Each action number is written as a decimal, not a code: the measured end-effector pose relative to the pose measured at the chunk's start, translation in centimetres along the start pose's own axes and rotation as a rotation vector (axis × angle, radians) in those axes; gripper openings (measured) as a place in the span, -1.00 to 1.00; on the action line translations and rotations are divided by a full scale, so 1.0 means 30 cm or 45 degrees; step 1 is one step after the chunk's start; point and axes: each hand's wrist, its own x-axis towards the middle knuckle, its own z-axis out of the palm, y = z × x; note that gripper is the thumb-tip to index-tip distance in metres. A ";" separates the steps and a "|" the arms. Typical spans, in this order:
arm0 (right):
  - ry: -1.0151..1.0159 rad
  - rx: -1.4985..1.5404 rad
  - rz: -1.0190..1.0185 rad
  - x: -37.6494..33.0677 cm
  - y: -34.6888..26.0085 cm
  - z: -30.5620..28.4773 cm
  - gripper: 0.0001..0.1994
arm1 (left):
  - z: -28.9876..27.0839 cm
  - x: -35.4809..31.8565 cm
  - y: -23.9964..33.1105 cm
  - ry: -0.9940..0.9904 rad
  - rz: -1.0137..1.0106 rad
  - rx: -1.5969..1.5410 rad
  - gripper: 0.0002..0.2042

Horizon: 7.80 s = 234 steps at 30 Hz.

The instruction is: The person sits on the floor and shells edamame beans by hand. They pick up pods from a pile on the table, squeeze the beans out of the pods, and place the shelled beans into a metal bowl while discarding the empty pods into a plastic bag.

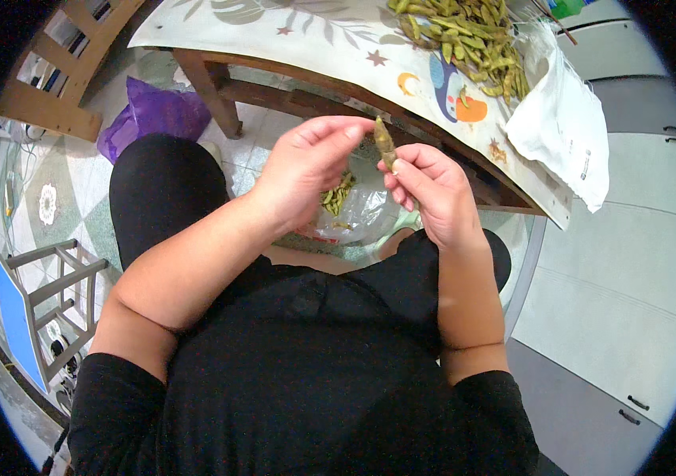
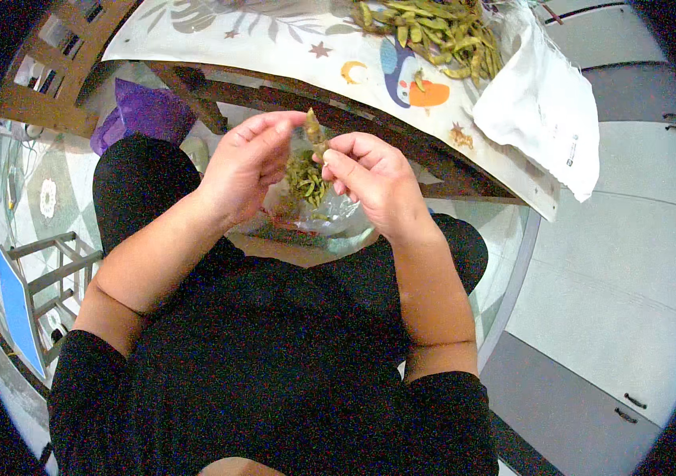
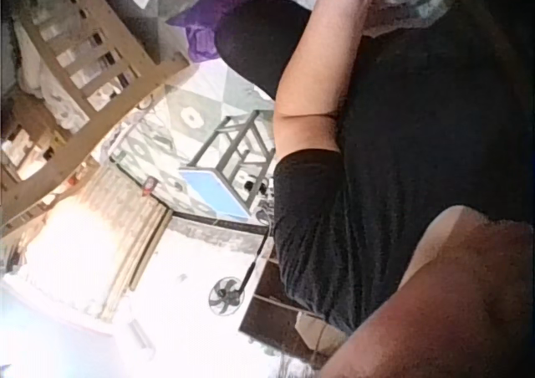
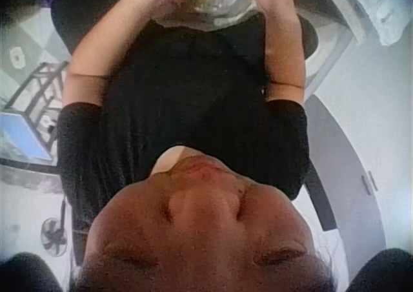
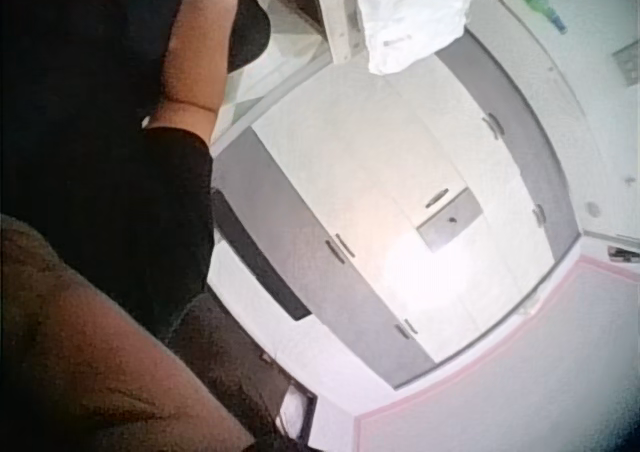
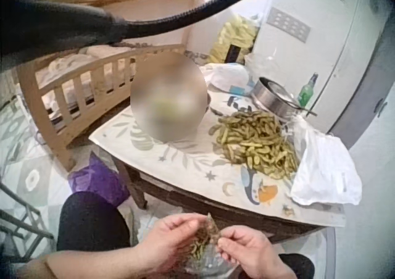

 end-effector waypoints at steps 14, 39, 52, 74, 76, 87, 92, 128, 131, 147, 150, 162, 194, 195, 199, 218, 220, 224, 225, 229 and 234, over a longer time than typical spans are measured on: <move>0.603 -1.421 -0.732 0.132 -0.157 -0.103 -0.87 | -0.042 0.063 -0.036 0.136 -0.237 -0.086 -0.82; 0.636 -1.876 -0.479 0.454 -0.260 -0.090 -0.73 | -0.071 0.103 -0.019 0.118 -0.317 -0.092 -0.84; 0.166 -1.324 -0.419 0.227 -0.179 -0.104 -0.78 | -0.088 0.106 0.001 0.188 -0.350 -0.188 -0.82; 0.760 -2.093 -0.728 0.409 -0.222 -0.097 -0.76 | -0.098 0.141 -0.052 0.213 -0.410 -0.180 -0.78; 0.690 -2.152 -0.726 0.436 -0.216 -0.120 -0.75 | -0.095 0.132 -0.044 0.186 -0.441 -0.143 -0.78; 0.054 0.490 -0.207 0.096 -0.029 0.033 -0.85 | -0.030 0.023 -0.018 -0.051 0.469 0.470 -0.79; 0.085 0.757 0.054 0.066 0.069 0.047 -0.86 | -0.018 0.032 -0.054 -0.108 0.480 0.393 -0.79; -0.200 0.597 0.305 0.013 0.066 0.002 -0.92 | -0.035 0.043 -0.039 -0.317 0.616 0.891 -0.95; -0.214 0.714 0.335 0.018 0.076 0.003 -0.92 | -0.019 0.040 -0.052 -0.254 0.578 0.728 -0.92; -0.243 0.700 0.232 0.045 0.083 -0.005 -0.81 | -0.034 0.051 -0.075 -0.117 -0.132 -0.181 -0.89; -0.219 0.539 0.177 0.048 0.093 -0.017 -0.82 | -0.033 0.047 -0.074 -0.121 -0.141 -0.189 -0.91; 0.249 -0.839 -0.337 0.037 0.116 0.050 -0.91 | -0.045 0.065 -0.093 -0.019 -0.513 -0.383 -0.93; -0.060 0.394 0.108 0.047 0.107 -0.008 -0.86 | -0.025 0.046 -0.068 -0.073 -0.029 0.163 -0.92; -0.025 0.374 0.096 0.045 0.108 -0.003 -0.87 | -0.028 0.044 -0.070 -0.081 -0.045 0.135 -0.93; 0.094 0.292 0.075 0.042 0.109 0.031 -0.90 | -0.011 0.031 -0.063 -0.038 -0.096 0.034 -0.91; -0.270 0.640 0.275 0.048 0.113 -0.022 -0.82 | 0.004 0.033 -0.033 -0.065 -0.196 0.173 -0.89; -0.267 0.628 0.288 0.044 0.110 -0.023 -0.83 | -0.011 0.040 -0.037 -0.137 -0.226 0.126 -0.90; -0.278 0.639 0.261 0.043 0.112 -0.015 -0.81 | -0.007 0.033 -0.034 -0.162 -0.324 0.024 -0.91; -0.286 0.645 0.248 0.044 0.114 -0.014 -0.80 | -0.020 0.038 -0.042 -0.180 -0.344 0.001 -0.91; -0.210 0.530 0.261 0.040 0.112 -0.006 -0.78 | 0.002 0.023 -0.034 -0.160 -0.215 0.038 -0.90; -0.118 0.289 0.203 0.034 0.103 0.011 -0.76 | -0.007 0.025 -0.061 -0.108 -0.105 0.103 -0.89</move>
